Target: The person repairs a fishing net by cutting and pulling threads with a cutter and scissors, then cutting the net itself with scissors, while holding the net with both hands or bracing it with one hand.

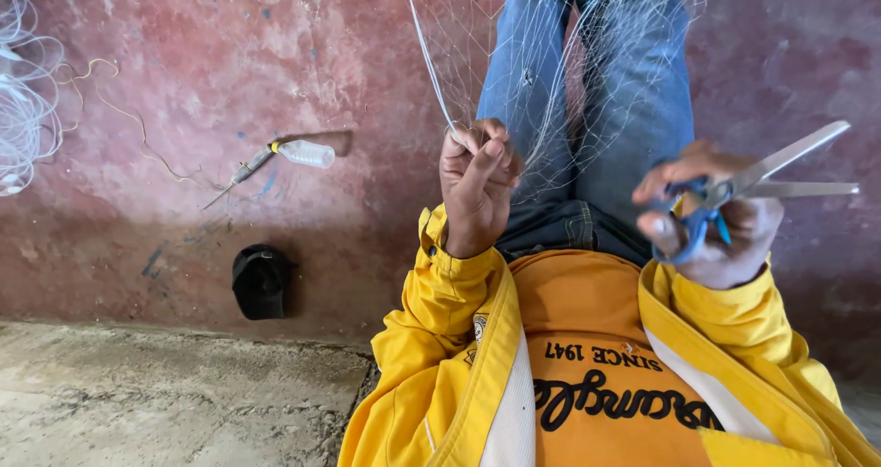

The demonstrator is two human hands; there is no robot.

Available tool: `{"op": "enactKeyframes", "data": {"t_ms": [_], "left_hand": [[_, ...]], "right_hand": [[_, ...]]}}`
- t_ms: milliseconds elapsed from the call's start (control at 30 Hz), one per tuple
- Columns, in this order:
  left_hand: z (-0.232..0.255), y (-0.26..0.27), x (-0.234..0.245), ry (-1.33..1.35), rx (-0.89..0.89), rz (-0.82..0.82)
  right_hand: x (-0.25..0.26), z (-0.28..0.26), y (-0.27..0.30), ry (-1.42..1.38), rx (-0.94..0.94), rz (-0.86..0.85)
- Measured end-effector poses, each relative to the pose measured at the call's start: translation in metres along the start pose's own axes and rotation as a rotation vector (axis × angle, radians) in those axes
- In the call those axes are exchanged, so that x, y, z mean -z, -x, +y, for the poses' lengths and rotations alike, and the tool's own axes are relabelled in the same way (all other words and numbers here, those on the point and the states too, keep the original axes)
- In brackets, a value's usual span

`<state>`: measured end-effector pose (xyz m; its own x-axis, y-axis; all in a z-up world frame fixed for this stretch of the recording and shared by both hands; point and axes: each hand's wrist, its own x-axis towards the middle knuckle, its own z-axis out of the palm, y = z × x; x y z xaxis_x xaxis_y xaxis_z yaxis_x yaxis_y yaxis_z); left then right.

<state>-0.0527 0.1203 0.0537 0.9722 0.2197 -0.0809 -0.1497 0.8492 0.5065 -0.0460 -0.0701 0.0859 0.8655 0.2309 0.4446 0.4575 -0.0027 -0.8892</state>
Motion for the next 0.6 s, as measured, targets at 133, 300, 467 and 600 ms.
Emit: {"op": "enactKeyframes", "data": {"t_ms": [133,300,467,600], "left_hand": [[0.0,-0.001,0.002,-0.045,-0.049,0.023],[0.0,0.0,0.009,-0.051,-0.075,0.016],[0.005,0.0,0.003,-0.077,-0.095,0.055],[0.009,0.0,-0.001,-0.126,-0.1,0.075]], "right_hand": [[-0.009,-0.023,-0.003,-0.123,0.097,-0.268],[-0.011,-0.048,-0.022,-0.079,-0.006,-0.511],[-0.012,-0.06,-0.026,0.014,-0.047,-0.514],[-0.018,-0.055,-0.019,-0.052,0.027,-0.465]]}}
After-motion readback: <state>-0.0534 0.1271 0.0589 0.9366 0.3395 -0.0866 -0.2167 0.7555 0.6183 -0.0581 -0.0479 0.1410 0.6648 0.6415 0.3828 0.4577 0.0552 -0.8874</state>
